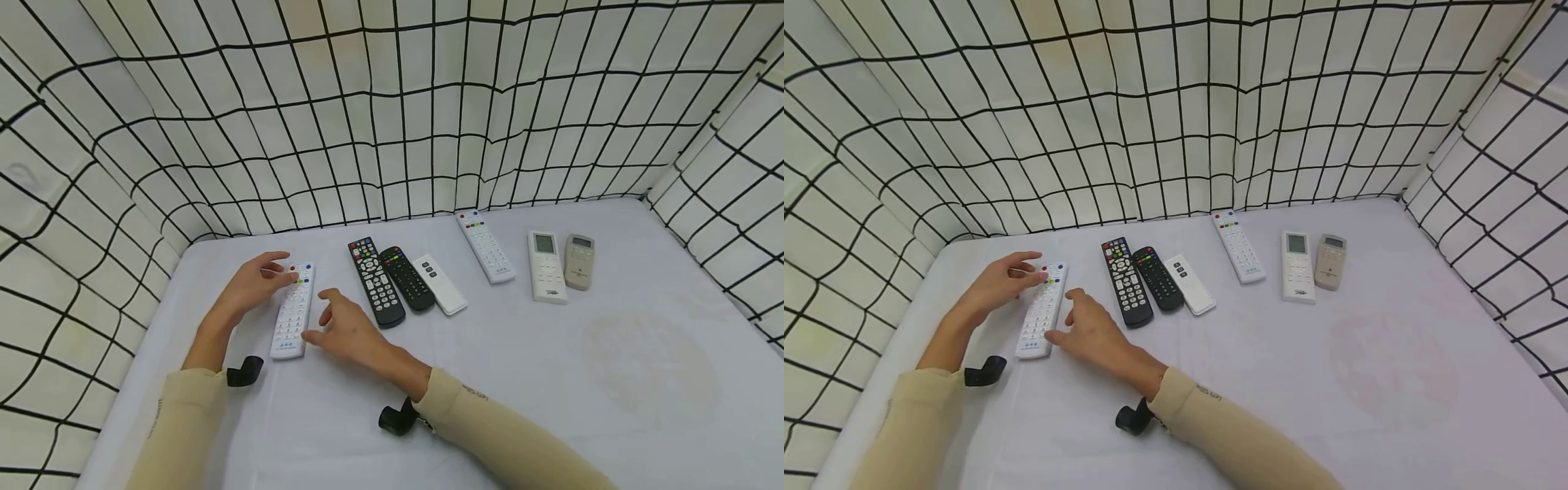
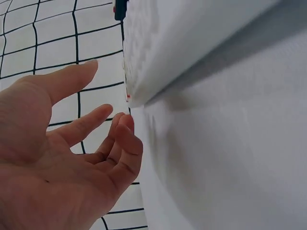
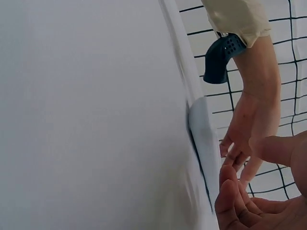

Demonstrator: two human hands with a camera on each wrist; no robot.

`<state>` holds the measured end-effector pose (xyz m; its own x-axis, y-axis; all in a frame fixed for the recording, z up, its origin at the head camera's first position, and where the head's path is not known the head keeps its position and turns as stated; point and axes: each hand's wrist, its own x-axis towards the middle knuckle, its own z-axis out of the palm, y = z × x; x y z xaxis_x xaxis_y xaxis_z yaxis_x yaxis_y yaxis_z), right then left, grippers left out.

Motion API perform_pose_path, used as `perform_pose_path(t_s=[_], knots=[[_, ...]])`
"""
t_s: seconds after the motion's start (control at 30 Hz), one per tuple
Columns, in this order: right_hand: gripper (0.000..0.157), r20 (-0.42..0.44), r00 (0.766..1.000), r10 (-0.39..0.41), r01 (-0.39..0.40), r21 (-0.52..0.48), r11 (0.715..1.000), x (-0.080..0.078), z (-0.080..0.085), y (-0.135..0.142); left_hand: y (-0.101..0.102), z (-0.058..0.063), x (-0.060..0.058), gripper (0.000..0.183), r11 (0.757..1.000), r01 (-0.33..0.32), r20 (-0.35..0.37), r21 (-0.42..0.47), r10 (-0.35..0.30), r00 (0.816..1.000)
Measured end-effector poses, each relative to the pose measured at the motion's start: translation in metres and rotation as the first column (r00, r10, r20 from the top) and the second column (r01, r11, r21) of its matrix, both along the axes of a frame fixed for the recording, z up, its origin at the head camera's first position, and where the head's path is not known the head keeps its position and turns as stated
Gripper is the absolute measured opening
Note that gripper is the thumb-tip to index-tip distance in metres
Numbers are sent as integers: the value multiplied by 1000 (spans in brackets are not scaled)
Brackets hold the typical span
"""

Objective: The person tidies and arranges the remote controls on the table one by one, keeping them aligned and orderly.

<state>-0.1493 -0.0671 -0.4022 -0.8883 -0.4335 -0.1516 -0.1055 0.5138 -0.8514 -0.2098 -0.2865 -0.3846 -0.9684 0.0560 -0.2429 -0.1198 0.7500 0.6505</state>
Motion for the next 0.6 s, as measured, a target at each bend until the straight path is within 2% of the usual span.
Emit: perform_pose_path(t_s=[0.2,0.37,0.6], knots=[[65,-58,997,-52,50,-27,998,-3,10,35,15,5,-2,67,1000,-15,-79,9,15,997],[60,-114,990,-79,74,-44,996,-6,11,56,24,4,-3,63,999,-26,-105,25,28,994],[59,-172,979,-113,103,-67,992,-5,6,69,38,2,-2,60,998,-31,-120,53,37,992]])
